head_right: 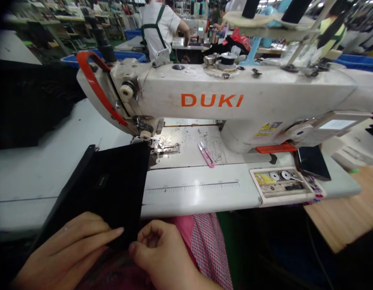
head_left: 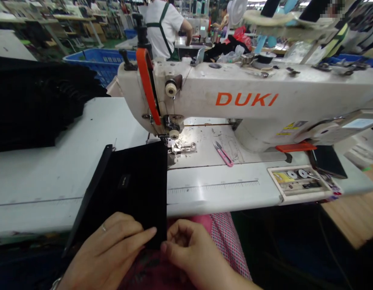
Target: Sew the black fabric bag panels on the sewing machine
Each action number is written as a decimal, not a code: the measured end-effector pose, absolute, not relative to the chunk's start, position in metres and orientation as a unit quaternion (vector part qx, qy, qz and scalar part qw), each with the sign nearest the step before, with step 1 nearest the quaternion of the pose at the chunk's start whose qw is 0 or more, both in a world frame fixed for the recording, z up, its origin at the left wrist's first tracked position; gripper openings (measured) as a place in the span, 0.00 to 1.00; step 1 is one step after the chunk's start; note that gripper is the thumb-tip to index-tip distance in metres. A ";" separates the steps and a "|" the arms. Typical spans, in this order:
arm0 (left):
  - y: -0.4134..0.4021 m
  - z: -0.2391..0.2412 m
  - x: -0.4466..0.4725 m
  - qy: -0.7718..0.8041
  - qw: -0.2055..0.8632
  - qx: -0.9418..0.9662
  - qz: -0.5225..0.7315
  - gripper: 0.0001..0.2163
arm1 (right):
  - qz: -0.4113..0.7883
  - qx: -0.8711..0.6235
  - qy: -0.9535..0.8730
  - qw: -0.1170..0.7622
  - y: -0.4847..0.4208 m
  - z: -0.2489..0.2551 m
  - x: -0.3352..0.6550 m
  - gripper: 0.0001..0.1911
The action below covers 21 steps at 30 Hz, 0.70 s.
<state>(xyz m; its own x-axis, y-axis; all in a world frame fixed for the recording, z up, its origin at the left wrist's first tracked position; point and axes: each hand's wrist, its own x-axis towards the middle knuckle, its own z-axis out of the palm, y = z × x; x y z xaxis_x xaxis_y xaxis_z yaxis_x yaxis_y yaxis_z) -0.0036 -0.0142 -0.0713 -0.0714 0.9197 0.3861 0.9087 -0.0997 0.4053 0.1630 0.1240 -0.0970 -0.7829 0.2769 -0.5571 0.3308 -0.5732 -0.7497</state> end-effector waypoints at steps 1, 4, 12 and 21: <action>-0.012 -0.070 -0.003 0.667 0.006 0.689 0.283 0.14 | -0.825 0.325 0.463 0.019 0.124 -0.097 0.164 0.21; -0.007 -0.067 -0.001 0.644 -0.024 0.722 0.252 0.14 | -0.829 0.315 0.463 0.021 0.123 -0.094 0.164 0.18; -0.014 -0.074 -0.001 0.632 -0.027 0.740 0.229 0.13 | -0.856 0.293 0.426 0.016 0.123 -0.095 0.170 0.22; -0.018 -0.085 0.005 0.629 -0.052 0.746 0.211 0.15 | -0.868 0.305 0.391 0.032 0.120 -0.095 0.167 0.27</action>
<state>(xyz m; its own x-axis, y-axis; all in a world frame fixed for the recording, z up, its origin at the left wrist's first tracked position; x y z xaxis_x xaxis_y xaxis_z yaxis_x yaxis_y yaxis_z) 0.0045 -0.0175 -0.0850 0.1186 0.9169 0.3812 0.9611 -0.2024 0.1880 0.1672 0.1202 -0.0951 -0.8120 0.1834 -0.5541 0.2933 -0.6926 -0.6590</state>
